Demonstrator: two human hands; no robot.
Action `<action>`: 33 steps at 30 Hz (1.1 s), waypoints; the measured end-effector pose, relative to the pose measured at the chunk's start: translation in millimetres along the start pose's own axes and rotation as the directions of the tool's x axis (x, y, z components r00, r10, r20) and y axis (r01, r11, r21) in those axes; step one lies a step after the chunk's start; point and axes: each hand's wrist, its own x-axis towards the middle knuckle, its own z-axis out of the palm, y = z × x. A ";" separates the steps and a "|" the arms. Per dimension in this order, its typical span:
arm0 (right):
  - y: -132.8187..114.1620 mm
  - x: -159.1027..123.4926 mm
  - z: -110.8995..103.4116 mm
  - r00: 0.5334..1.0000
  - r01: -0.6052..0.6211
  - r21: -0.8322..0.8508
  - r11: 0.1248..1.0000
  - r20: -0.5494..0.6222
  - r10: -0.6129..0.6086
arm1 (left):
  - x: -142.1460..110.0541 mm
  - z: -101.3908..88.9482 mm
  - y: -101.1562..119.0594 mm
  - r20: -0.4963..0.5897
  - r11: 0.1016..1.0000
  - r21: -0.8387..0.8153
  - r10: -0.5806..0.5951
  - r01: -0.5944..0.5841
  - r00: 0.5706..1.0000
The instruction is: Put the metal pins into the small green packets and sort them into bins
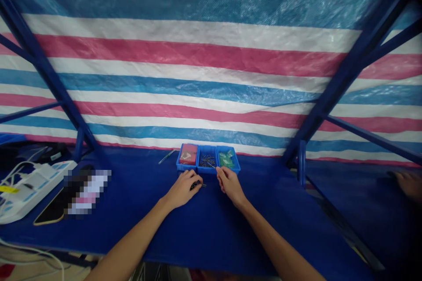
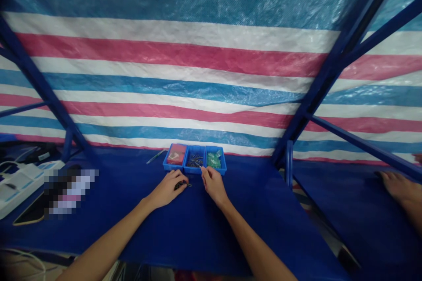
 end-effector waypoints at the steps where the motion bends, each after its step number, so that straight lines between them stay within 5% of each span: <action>1: 0.4 0.3 0.1 1.000 0.006 0.000 1.000 0.004 -0.006 | 0.0 -0.2 0.2 0.000 1.000 -0.004 -0.001 0.001 1.000; 11: -1.7 1.9 1.4 0.999 0.020 0.085 0.996 0.038 -0.023 | -0.4 -0.5 -0.2 0.010 1.000 0.002 -0.007 0.007 1.000; 15: -1.2 0.4 0.2 0.989 0.133 -0.080 0.988 0.082 -0.126 | -0.5 0.0 -0.6 0.010 1.000 0.003 -0.013 0.013 1.000; 20: 7.2 -7.7 1.1 0.903 0.427 -0.523 0.738 0.289 -0.318 | 0.4 1.5 -0.7 0.000 1.000 0.009 -0.026 0.026 1.000; 25: 8.6 -12.5 5.0 0.886 0.458 -0.636 0.622 0.380 -0.264 | 0.5 0.8 0.4 -0.006 1.000 0.003 -0.022 0.022 1.000; 29: 3.4 -13.6 4.0 0.877 0.473 -0.591 0.653 0.383 -0.289 | 0.4 0.6 -0.6 -0.002 1.000 -0.008 -0.026 0.026 1.000; 33: 2.8 -11.4 2.1 0.923 0.362 -0.418 0.833 0.285 -0.258 | 0.7 2.3 -2.3 0.003 0.999 0.008 -0.032 0.032 0.999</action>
